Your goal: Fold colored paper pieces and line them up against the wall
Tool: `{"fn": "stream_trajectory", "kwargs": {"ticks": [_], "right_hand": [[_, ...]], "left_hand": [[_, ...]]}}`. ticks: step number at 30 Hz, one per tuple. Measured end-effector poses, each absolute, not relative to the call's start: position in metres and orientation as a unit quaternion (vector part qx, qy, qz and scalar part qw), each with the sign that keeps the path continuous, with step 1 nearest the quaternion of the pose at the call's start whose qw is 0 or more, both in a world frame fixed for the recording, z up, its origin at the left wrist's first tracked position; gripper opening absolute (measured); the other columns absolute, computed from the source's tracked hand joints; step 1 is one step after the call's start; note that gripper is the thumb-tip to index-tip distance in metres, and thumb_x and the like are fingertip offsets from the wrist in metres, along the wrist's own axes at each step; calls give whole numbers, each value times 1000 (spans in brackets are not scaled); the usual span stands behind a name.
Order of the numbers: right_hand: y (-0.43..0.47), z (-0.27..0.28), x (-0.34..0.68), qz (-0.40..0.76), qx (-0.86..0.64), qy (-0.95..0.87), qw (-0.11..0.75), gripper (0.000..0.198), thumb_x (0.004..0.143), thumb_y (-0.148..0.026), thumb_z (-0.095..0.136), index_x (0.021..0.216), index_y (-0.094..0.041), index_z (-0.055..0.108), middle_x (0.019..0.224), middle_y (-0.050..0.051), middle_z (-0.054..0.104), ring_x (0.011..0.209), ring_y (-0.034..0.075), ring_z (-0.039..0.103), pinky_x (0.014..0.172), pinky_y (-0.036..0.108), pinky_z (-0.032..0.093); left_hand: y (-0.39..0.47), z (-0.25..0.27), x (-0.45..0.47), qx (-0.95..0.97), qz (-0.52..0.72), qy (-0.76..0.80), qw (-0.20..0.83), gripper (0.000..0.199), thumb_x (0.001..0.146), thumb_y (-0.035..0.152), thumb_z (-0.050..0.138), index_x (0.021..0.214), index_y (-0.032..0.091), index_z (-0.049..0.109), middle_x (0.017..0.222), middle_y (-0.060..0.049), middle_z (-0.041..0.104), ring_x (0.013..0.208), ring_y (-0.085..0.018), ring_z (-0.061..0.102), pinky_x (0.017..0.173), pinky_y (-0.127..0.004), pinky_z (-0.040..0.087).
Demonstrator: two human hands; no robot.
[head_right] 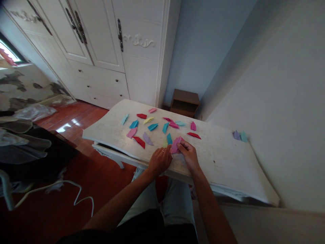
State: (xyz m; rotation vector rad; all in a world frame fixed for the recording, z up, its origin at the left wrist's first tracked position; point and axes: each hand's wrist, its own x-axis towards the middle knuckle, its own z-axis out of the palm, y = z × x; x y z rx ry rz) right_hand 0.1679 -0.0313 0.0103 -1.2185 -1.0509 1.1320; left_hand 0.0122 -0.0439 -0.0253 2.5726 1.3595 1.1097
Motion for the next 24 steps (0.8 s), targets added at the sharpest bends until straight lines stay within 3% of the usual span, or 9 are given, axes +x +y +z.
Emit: {"fn": "stream_trajectory", "kwargs": {"ticks": [5,10,12,17,24], "right_hand": [[-32,9,169,477,-509,-456,553,26,70,-40,79,84,-19,74,68,-1,65,60,13,52,59,25,43],[-36,4,173,473,-510,-434,573,26,69,-43,79,80,-20,72,68,-1,63,60,13,51,58,25,44],[-38,3,175,474,-513,-428,574,27,68,-43,79,80,-20,71,67,-1,62,59,13,51,58,26,45],[-46,4,187,460,-512,-424,589,29,68,-44,80,82,-20,71,65,-1,62,58,13,52,57,27,45],[-58,9,202,458,-504,-371,631,31,61,-42,84,80,-21,72,64,-1,61,55,11,51,53,25,43]], "left_hand": [[-43,-25,9,783,436,440,63,35,88,16,46,121,13,59,79,-9,68,75,-21,64,73,-32,51],[-38,-20,0,527,617,558,175,24,92,23,42,99,15,63,69,-3,62,58,-14,56,57,-24,45],[-38,-20,-3,527,617,551,192,24,91,23,42,96,16,64,70,-3,63,58,-14,56,57,-24,45],[-43,-25,-5,752,483,410,179,18,79,20,55,88,20,71,59,-2,61,56,-15,57,61,-25,45],[-46,-24,-9,619,575,495,204,22,88,26,50,89,16,70,48,4,49,42,-10,44,49,-22,35]]}}
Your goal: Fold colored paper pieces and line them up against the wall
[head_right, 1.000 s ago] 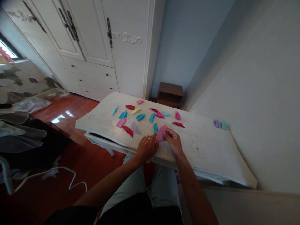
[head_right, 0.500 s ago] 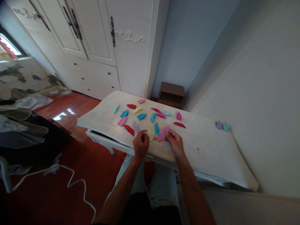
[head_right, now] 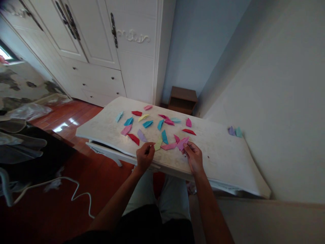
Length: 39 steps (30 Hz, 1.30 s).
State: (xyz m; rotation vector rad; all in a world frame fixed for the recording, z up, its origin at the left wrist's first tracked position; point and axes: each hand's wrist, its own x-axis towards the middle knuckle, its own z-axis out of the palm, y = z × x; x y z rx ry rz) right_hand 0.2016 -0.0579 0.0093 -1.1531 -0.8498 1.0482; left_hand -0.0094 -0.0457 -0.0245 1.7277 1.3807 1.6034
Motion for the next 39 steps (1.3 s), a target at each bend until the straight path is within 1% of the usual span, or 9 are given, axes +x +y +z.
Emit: {"fn": "stream_trajectory", "kwargs": {"ticks": [4,7,12,18,22,27,30,36,39], "right_hand": [[-61,12,203,454,-500,-373,636,28,63,-41,82,80,-21,72,65,-2,61,56,11,51,54,25,43],[-62,15,205,456,-497,-376,636,28,64,-41,82,81,-21,72,66,-1,62,56,12,51,54,26,43],[-58,10,215,455,-491,-375,641,28,64,-42,82,80,-21,72,66,-2,61,57,12,51,55,25,43],[-49,1,235,427,-516,-436,601,27,73,-45,75,84,-20,73,68,-1,61,61,13,50,59,26,43],[-38,4,256,417,-525,-452,588,32,73,-48,73,87,-19,73,71,0,64,62,13,52,58,27,45],[-9,5,304,336,-604,-487,535,47,71,-59,67,93,-18,74,77,3,68,63,15,57,58,29,50],[15,5,344,291,-644,-476,523,50,66,-59,69,92,-16,73,73,3,68,57,14,55,56,29,50],[49,6,416,176,-738,-445,476,39,72,-47,63,88,-13,73,64,3,67,54,16,56,53,28,47],[59,3,440,110,-779,-433,440,27,75,-38,61,80,-15,72,67,6,70,62,19,61,61,31,49]], "left_hand": [[-47,-23,-10,615,568,498,224,20,85,26,53,88,17,71,49,5,49,42,-9,42,49,-21,34],[-48,-21,-9,644,544,495,211,20,84,25,53,87,18,72,49,4,51,43,-9,44,52,-21,36],[-48,-22,-9,645,548,498,189,20,84,23,53,86,17,71,50,4,53,43,-9,46,52,-21,38],[-47,-20,-9,665,549,490,129,19,86,22,53,85,15,70,49,5,53,39,-8,43,45,-20,34],[-46,-18,-9,666,558,480,125,19,85,23,53,84,14,70,47,5,51,37,-8,41,45,-20,33],[-45,-19,-9,667,539,505,101,20,85,25,53,83,15,70,48,5,53,38,-8,43,44,-19,34],[-44,-20,-9,669,537,505,90,20,86,25,54,83,15,70,47,6,52,38,-7,42,44,-18,33],[-44,-19,-8,672,538,504,73,18,86,24,55,84,14,70,46,7,50,37,-6,39,44,-18,33],[-43,-20,-8,672,531,509,79,19,86,25,55,84,14,70,47,6,51,38,-7,41,45,-18,33]]}}
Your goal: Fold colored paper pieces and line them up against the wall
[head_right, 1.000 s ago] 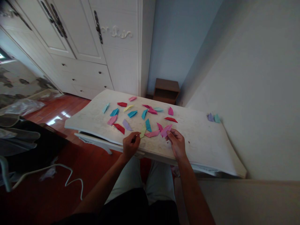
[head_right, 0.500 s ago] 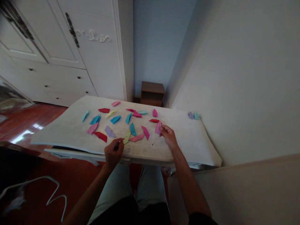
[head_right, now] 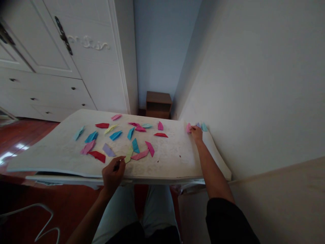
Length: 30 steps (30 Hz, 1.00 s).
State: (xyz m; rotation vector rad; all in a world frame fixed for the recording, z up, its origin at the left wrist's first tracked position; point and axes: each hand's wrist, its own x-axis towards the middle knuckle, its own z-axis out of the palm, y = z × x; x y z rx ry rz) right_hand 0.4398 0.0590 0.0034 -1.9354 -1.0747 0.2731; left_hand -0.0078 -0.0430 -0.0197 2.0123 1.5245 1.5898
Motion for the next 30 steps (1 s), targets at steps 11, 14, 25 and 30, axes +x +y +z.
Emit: {"fn": "stream_trajectory", "kwargs": {"ticks": [11,14,25,30], "right_hand": [[74,-11,471,-17,-822,-463,330,18,80,-20,54,81,-17,72,90,9,75,85,21,65,80,31,46],[73,-15,472,-37,-827,-466,312,20,83,-20,52,84,-17,72,90,9,74,84,20,64,78,30,46],[63,-14,465,-105,-819,-495,269,30,91,-22,44,107,-13,68,112,17,65,102,26,58,90,38,44],[51,-24,454,-86,-753,-606,242,27,88,-24,51,105,-15,70,121,15,65,113,29,55,101,42,41]], "left_hand": [[-39,16,18,650,475,529,267,23,84,31,55,88,16,71,46,8,42,41,-8,39,43,-19,31],[-32,35,57,685,458,469,318,21,83,29,54,85,16,70,50,6,48,44,-8,42,46,-19,32],[7,31,177,749,382,369,395,23,79,18,52,90,15,72,52,5,50,48,-9,44,51,-21,30],[14,22,192,765,364,361,390,23,78,16,53,91,15,72,56,4,56,51,-10,47,53,-21,33]]}}
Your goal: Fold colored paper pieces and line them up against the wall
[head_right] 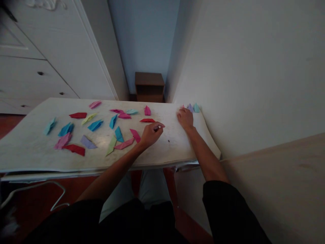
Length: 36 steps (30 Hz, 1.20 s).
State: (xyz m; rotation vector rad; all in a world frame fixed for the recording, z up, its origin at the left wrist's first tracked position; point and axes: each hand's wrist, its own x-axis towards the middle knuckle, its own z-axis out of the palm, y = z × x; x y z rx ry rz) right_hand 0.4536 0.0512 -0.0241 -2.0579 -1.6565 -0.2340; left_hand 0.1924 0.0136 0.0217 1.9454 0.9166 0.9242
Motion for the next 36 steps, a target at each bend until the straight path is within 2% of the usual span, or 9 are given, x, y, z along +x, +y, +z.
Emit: {"fn": "stream_trajectory", "kwargs": {"ticks": [11,19,28,32,36], "right_hand": [[46,-31,452,-107,-715,-657,215,28,92,-20,43,102,-11,68,125,17,64,122,26,53,108,39,39],[47,-34,452,-110,-716,-648,235,39,91,-22,44,123,-6,58,137,20,54,133,29,43,112,47,34],[44,-35,453,-107,-722,-637,248,40,89,-20,44,124,-7,59,136,20,55,129,29,46,111,47,35],[45,-37,454,-96,-737,-625,238,40,88,-18,44,122,-3,59,133,23,56,129,30,46,112,44,33],[46,-36,454,-97,-747,-612,241,39,87,-17,43,121,-6,61,127,21,61,122,30,51,108,45,37]], "left_hand": [[12,14,232,778,360,309,412,23,80,14,52,92,15,71,56,4,56,51,-9,47,55,-21,35],[15,11,232,775,370,321,399,24,80,14,52,92,15,71,58,4,57,53,-9,48,56,-21,35],[18,7,228,785,352,340,379,24,80,15,52,93,16,72,59,3,59,54,-11,50,57,-22,35],[20,4,227,783,359,342,376,24,79,14,52,93,16,72,60,2,60,55,-11,51,58,-23,36],[20,1,225,785,351,352,369,24,79,14,53,93,16,72,61,2,61,55,-11,51,59,-23,37]]}}
